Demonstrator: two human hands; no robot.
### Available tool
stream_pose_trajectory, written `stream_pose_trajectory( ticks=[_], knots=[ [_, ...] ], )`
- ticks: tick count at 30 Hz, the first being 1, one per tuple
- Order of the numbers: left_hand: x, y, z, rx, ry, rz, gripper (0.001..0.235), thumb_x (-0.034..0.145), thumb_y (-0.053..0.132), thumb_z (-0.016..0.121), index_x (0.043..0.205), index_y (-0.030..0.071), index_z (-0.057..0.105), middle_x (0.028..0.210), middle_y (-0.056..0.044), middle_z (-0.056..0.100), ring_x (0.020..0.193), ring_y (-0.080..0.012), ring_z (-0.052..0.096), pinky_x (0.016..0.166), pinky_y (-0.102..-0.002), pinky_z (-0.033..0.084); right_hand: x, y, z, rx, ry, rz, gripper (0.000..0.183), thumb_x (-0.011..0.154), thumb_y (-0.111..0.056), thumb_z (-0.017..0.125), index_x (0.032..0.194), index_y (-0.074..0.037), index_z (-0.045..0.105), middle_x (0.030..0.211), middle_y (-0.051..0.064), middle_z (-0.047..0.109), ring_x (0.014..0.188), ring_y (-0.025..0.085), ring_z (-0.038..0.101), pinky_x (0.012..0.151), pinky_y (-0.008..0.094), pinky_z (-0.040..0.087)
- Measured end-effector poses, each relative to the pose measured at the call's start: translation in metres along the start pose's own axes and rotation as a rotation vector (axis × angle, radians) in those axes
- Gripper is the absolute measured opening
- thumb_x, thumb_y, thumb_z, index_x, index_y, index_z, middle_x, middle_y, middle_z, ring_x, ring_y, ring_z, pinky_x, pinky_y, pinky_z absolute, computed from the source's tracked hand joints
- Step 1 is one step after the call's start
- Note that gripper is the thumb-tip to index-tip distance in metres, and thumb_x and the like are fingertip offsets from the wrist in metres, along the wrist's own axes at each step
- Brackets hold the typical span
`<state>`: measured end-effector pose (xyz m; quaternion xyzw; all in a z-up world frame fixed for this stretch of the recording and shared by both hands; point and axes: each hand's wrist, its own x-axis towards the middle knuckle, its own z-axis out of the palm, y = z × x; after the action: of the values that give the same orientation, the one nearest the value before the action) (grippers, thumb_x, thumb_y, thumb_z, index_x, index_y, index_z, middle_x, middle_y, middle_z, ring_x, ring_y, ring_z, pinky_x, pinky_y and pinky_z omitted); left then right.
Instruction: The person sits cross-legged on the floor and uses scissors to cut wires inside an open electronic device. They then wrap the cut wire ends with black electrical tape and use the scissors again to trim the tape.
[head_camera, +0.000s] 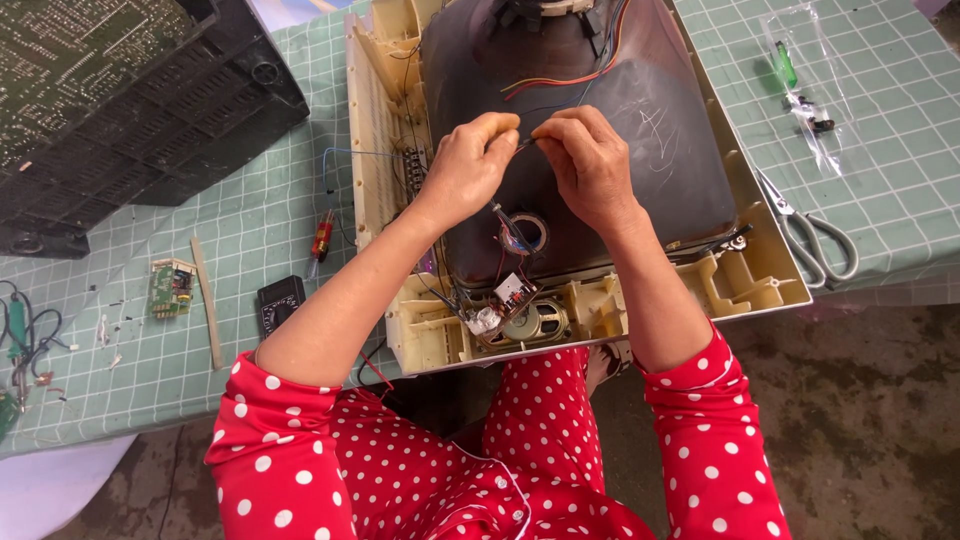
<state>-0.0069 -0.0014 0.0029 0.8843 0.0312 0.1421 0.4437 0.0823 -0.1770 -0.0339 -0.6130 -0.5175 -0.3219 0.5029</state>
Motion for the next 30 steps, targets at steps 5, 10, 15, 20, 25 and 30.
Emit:
stream_pose_trajectory(
  ticks=[5,10,15,20,25,30],
  knots=[
    [-0.012,0.018,0.0,0.15,0.155,0.234,0.021,0.103,0.011,0.054,0.116,0.003,0.069,0.11,-0.019,0.072,0.118,-0.0433,0.063,0.105,-0.056,0.044,0.0,-0.002,-0.001,-0.036,-0.006,0.01,0.004,0.104,-0.004,0.068,0.105,-0.004,0.072,0.092,0.012,0.066,0.081,0.031,0.069,0.068,0.039,0.058],
    [-0.009,-0.005,0.019,0.243,0.176,0.277,0.012,0.101,0.018,0.061,0.106,0.015,0.071,0.114,-0.008,0.069,0.124,-0.0345,0.058,0.105,-0.048,0.041,-0.003,0.002,0.001,-0.051,-0.009,0.008,0.004,0.104,-0.004,0.067,0.104,-0.004,0.071,0.091,0.011,0.066,0.079,0.03,0.068,0.068,0.038,0.058],
    [-0.001,-0.024,0.023,0.182,0.118,0.272,0.023,0.098,0.02,0.059,0.079,0.011,0.069,0.084,-0.011,0.071,0.095,-0.0389,0.068,0.086,-0.048,0.052,-0.004,0.001,0.004,-0.039,-0.006,0.0,0.005,0.104,-0.006,0.068,0.103,-0.005,0.072,0.09,0.01,0.066,0.079,0.029,0.068,0.068,0.037,0.058],
    [-0.006,-0.018,0.02,0.268,0.157,0.244,0.024,0.1,0.031,0.059,0.086,0.015,0.072,0.104,-0.012,0.067,0.108,-0.0397,0.062,0.093,-0.06,0.042,-0.004,0.002,0.003,-0.056,-0.007,0.003,0.004,0.104,-0.005,0.069,0.105,-0.005,0.072,0.091,0.011,0.066,0.079,0.03,0.068,0.068,0.038,0.057],
    [-0.031,0.002,0.02,0.475,0.338,0.355,0.026,0.097,0.032,0.07,0.111,0.01,0.072,0.144,-0.023,0.051,0.138,-0.0441,0.044,0.11,-0.076,0.021,-0.004,0.001,0.002,-0.065,0.003,0.009,0.007,0.105,-0.007,0.066,0.107,-0.005,0.072,0.091,0.011,0.065,0.079,0.031,0.068,0.066,0.038,0.057],
    [-0.036,-0.013,0.033,0.54,0.568,0.448,0.015,0.099,0.025,0.069,0.108,0.014,0.073,0.151,-0.017,0.049,0.143,-0.0392,0.041,0.117,-0.07,0.017,-0.002,-0.003,0.005,-0.059,0.001,0.022,0.009,0.103,-0.003,0.067,0.11,-0.006,0.073,0.092,0.012,0.066,0.079,0.034,0.069,0.065,0.041,0.058]
  ],
)
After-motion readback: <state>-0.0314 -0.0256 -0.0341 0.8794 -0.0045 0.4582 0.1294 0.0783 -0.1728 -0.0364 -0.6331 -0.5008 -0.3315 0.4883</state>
